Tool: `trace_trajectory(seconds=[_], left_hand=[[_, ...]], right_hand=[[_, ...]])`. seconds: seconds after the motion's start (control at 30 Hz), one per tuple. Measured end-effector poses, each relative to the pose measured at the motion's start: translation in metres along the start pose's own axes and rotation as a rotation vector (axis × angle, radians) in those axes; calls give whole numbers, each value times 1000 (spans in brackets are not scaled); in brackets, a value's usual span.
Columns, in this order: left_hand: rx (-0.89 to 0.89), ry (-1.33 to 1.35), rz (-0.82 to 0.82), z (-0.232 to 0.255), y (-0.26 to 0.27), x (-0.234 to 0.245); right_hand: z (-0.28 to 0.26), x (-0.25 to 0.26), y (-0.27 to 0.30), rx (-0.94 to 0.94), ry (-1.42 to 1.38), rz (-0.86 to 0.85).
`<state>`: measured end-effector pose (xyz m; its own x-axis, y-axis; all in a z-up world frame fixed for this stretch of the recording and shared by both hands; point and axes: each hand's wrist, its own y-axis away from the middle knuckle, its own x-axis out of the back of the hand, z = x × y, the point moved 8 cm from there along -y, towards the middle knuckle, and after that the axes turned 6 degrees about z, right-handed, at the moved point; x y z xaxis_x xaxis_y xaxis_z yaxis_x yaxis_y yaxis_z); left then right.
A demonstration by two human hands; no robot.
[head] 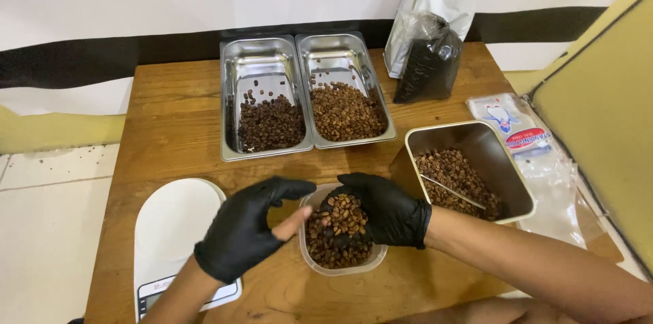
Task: The person sorts roasted coffee beans by hand, scooping them from a plastic container and distributing them into metal containers for quality control.
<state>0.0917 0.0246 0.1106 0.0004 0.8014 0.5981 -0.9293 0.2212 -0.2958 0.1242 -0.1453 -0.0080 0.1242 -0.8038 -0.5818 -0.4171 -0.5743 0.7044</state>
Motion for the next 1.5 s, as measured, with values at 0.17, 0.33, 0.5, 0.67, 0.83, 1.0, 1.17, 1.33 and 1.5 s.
trace_trajectory(seconds=[0.17,0.33,0.5,0.67,0.83,1.0,1.17,1.33,1.5], left_hand=[[91,-207,69,4,-34,17],[101,-249,26,7,-79,30],[131,-256,40,-7,-134,38],[146,-167,76,-35,-177,30],[214,-83,165,-59,-195,10],[234,-208,-7,-67,-187,-4],[241,-548,-300,-26,-164,-13],[-155,-445,-591,-49,-119,-90],[-349,-218,-683,-41,-102,-118]], right_hand=[[-7,34,-26,-7,-100,254],[-37,-9,-4,46,-57,139],[-102,-8,-8,177,-6,120],[-173,10,-34,345,-7,147],[-217,39,-67,377,-69,165],[-222,49,-68,366,-138,187],[-229,53,-63,389,-153,178],[-231,59,-77,373,-159,124],[-228,53,-70,384,-150,96]])
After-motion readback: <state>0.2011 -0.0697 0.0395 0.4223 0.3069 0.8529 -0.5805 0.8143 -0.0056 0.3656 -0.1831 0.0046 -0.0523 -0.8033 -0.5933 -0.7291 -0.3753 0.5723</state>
